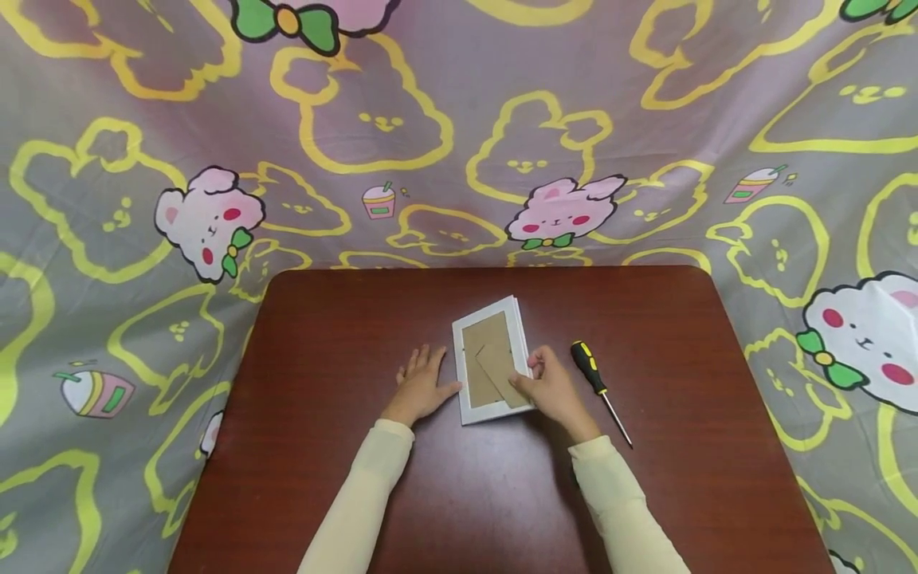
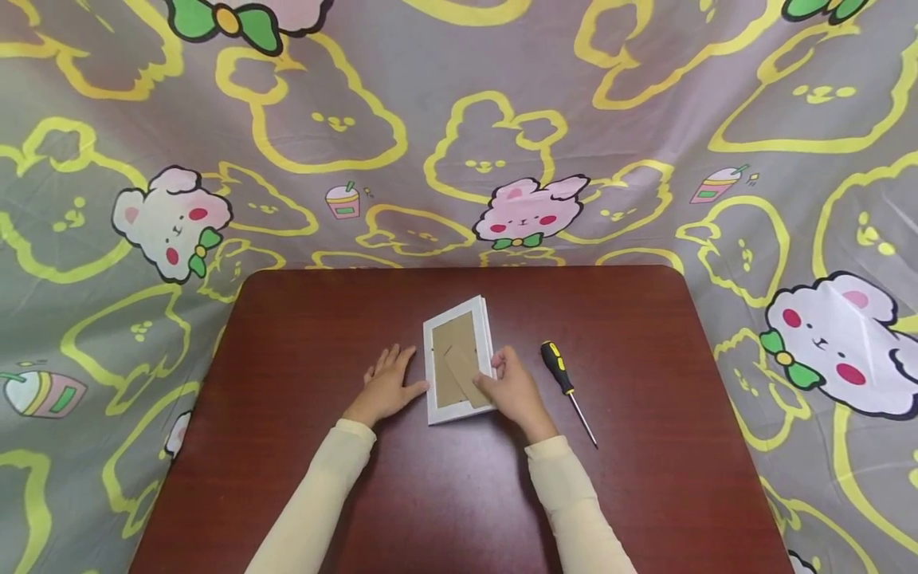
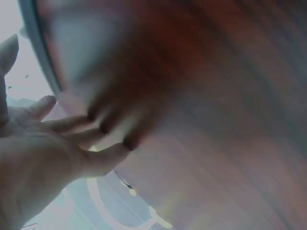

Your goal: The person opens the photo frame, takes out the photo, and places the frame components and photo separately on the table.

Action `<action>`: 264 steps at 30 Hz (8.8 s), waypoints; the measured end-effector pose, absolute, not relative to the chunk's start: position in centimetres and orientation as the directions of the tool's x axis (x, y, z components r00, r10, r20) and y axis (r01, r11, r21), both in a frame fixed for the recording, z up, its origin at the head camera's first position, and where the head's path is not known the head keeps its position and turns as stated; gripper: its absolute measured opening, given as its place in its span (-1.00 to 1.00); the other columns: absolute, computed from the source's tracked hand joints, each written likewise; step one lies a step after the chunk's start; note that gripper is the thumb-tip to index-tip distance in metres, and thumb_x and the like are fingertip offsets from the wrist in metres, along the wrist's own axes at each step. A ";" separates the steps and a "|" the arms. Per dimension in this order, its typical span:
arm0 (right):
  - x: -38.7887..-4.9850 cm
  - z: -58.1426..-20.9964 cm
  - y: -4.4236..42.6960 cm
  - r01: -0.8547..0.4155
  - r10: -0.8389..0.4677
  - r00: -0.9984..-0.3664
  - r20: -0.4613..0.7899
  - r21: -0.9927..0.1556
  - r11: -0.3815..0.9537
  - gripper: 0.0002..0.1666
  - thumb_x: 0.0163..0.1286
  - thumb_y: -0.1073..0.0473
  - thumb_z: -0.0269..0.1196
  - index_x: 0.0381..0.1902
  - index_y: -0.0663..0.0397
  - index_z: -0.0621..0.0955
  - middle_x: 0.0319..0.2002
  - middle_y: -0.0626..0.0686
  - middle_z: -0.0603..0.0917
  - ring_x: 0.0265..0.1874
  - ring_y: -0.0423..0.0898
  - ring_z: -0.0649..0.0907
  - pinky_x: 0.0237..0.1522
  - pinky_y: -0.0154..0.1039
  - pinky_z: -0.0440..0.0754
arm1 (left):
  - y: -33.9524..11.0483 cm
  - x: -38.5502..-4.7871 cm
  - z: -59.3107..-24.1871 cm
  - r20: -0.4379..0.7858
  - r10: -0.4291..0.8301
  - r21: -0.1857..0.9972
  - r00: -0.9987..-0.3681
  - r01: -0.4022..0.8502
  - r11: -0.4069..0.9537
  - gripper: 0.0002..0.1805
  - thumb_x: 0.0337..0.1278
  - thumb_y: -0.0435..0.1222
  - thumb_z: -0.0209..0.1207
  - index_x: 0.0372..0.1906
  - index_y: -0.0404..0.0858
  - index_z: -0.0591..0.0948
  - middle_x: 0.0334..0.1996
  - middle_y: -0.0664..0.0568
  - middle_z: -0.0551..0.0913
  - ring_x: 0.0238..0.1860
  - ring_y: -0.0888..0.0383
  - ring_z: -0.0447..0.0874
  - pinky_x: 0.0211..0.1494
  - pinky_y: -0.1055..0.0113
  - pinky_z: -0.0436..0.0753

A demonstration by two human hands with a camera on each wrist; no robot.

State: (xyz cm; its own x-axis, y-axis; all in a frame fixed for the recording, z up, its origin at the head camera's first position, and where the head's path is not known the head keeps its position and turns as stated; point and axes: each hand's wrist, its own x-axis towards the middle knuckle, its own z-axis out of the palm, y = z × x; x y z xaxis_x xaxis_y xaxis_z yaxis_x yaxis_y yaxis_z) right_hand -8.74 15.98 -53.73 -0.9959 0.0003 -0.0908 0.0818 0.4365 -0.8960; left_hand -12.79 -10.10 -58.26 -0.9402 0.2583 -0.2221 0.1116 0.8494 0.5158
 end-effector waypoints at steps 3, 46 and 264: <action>-9.0 -52.8 15.6 0.058 0.016 -0.998 -0.057 -0.861 0.505 -0.57 0.21 0.20 0.46 -0.20 0.08 0.40 -0.52 -0.01 0.40 -0.57 -0.11 0.42 -0.50 -0.18 0.36 | -9.5 -12.4 -57.4 -0.159 0.256 0.595 -0.954 0.114 0.795 -0.35 0.33 -0.03 0.24 0.42 -0.21 0.42 0.44 -0.24 0.34 0.48 -0.19 0.20 0.37 -0.30 0.17; -6.6 -50.3 9.4 -0.127 -0.120 -0.988 0.094 -0.943 0.306 -0.72 0.57 0.20 0.08 0.15 0.10 0.56 -0.40 -0.06 0.67 -0.51 -0.14 0.64 -0.44 -0.22 0.60 | -5.5 -7.7 -50.0 -0.068 0.066 0.906 -0.996 -0.034 0.423 -0.04 0.15 -0.19 0.35 0.51 -0.48 0.12 -0.28 -0.11 0.61 -0.42 0.15 0.61 -0.35 0.22 0.60; -15.5 -58.8 19.1 0.039 0.076 -0.995 0.063 -0.452 0.891 -0.69 0.31 0.32 0.24 0.01 0.29 0.57 -0.09 0.35 0.57 -0.12 0.35 0.60 -0.18 0.24 0.59 | 4.4 -18.1 -58.4 0.006 0.237 0.563 -0.972 0.199 0.802 -0.68 0.21 -0.38 0.27 0.07 -0.33 0.63 0.03 -0.19 0.55 0.05 -0.09 0.59 0.14 0.15 0.56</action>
